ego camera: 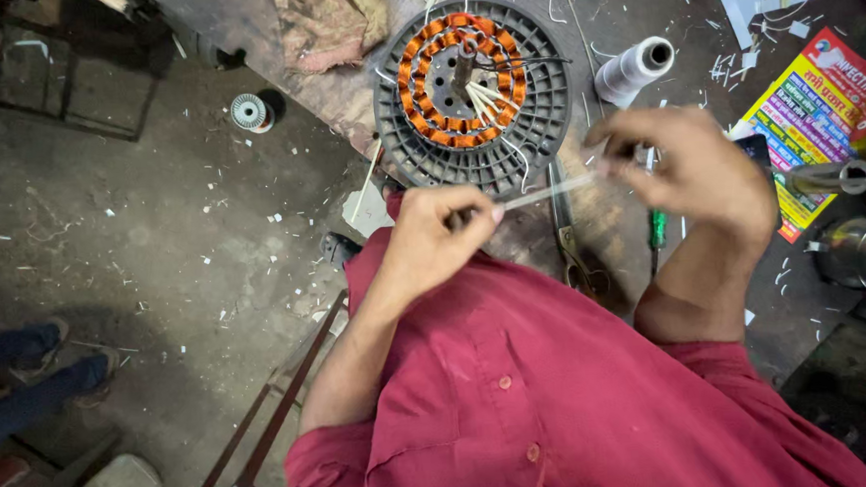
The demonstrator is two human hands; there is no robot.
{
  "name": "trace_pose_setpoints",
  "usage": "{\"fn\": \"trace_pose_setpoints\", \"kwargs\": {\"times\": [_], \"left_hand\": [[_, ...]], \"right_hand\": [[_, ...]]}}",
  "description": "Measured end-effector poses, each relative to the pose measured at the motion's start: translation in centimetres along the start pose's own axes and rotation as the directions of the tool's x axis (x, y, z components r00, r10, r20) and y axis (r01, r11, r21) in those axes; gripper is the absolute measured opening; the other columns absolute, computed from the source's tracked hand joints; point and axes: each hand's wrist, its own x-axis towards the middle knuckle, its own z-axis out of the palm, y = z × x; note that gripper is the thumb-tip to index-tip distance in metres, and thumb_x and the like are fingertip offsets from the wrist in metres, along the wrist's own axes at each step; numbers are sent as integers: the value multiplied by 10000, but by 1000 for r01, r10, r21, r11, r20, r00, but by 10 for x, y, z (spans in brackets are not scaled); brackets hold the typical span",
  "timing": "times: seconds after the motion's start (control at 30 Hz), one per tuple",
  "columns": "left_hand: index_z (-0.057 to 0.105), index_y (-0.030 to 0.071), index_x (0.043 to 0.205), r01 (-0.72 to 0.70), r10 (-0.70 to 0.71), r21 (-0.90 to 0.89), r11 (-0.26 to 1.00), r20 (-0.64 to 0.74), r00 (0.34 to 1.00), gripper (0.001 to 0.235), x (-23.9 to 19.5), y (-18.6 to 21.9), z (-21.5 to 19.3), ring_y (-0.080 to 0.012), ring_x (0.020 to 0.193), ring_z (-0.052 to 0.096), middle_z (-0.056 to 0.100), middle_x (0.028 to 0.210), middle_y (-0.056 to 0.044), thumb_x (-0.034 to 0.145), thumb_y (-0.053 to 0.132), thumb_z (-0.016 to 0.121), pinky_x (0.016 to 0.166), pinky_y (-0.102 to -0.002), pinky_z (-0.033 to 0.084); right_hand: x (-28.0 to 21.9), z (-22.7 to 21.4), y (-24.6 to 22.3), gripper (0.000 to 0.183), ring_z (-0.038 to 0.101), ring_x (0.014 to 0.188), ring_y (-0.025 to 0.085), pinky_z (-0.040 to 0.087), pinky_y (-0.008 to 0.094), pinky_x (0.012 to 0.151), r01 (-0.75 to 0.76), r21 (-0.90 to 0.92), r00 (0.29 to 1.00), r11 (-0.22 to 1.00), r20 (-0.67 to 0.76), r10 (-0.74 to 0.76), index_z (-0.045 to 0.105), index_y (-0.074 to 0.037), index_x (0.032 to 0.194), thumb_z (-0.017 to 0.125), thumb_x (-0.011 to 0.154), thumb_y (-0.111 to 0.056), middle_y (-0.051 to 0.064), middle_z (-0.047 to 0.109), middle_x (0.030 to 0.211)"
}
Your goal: The person works on a motor stator, using pliers to strip and arrange copper wires, then uses a soldering iron to join wire ends. The person continues to bundle and secure the wires with a white tie, then inspects the stator from different angles.
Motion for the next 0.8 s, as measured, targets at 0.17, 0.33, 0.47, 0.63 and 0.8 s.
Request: {"fn": "trace_pose_setpoints", "kwargs": {"times": [0.17, 0.33, 0.47, 0.63, 0.8], "left_hand": [[776, 65, 889, -41, 88, 208, 977, -223, 971, 100, -46, -40, -40, -61, 662, 677, 744, 768, -17, 850, 125, 706, 600, -232, 523], [669, -5, 1277, 629, 647, 737, 247, -608, 459, 433, -139, -110, -174, -314, 1135, 622, 646, 1226, -175, 954, 256, 792, 933, -451, 517], [612, 64, 1338, 815, 441, 578, -41, -721, 534, 493, -181, -122, -197, -389, 1275, 524, 541, 1411, -249, 920, 308, 708, 990, -509, 438], [671, 11, 1193, 170, 411, 720, 673, -555, 723, 362, -109, -90, -93, -388, 1236, 615, 661, 1253, -169, 883, 106, 832, 1108, -522, 448], [701, 7, 1160, -377, 516, 442, 814, -251, 819, 320, -23, -1, -14, -348, 1225, 658, 683, 1253, -147, 871, 99, 805, 1068, -452, 519]], "right_hand": [[14, 39, -23, 275, 614, 964, 303, 485, 409, 881, -50, -134, 989, 990, -143, 31, 723, -48, 1058, 793, 843, -205, 110, 683, 1007], [22, 73, -41, 366, 541, 970, 345, 414, 458, 866, -205, -229, 928, 952, -354, 115, 716, -36, 963, 853, 813, -340, 139, 603, 960], [25, 83, -44, 287, 528, 997, 350, 389, 462, 873, -250, -297, 931, 922, -336, 144, 698, -19, 980, 801, 918, -280, 154, 586, 995], [28, 85, -33, 142, 568, 981, 319, 421, 425, 895, -245, -203, 921, 948, -355, 162, 651, -20, 1000, 707, 1012, -150, 143, 600, 993], [-3, 57, -50, 51, 477, 782, 182, 388, 294, 691, -302, 490, 911, 818, -103, 399, 546, -12, 986, 496, 985, -23, 87, 590, 877]]}}
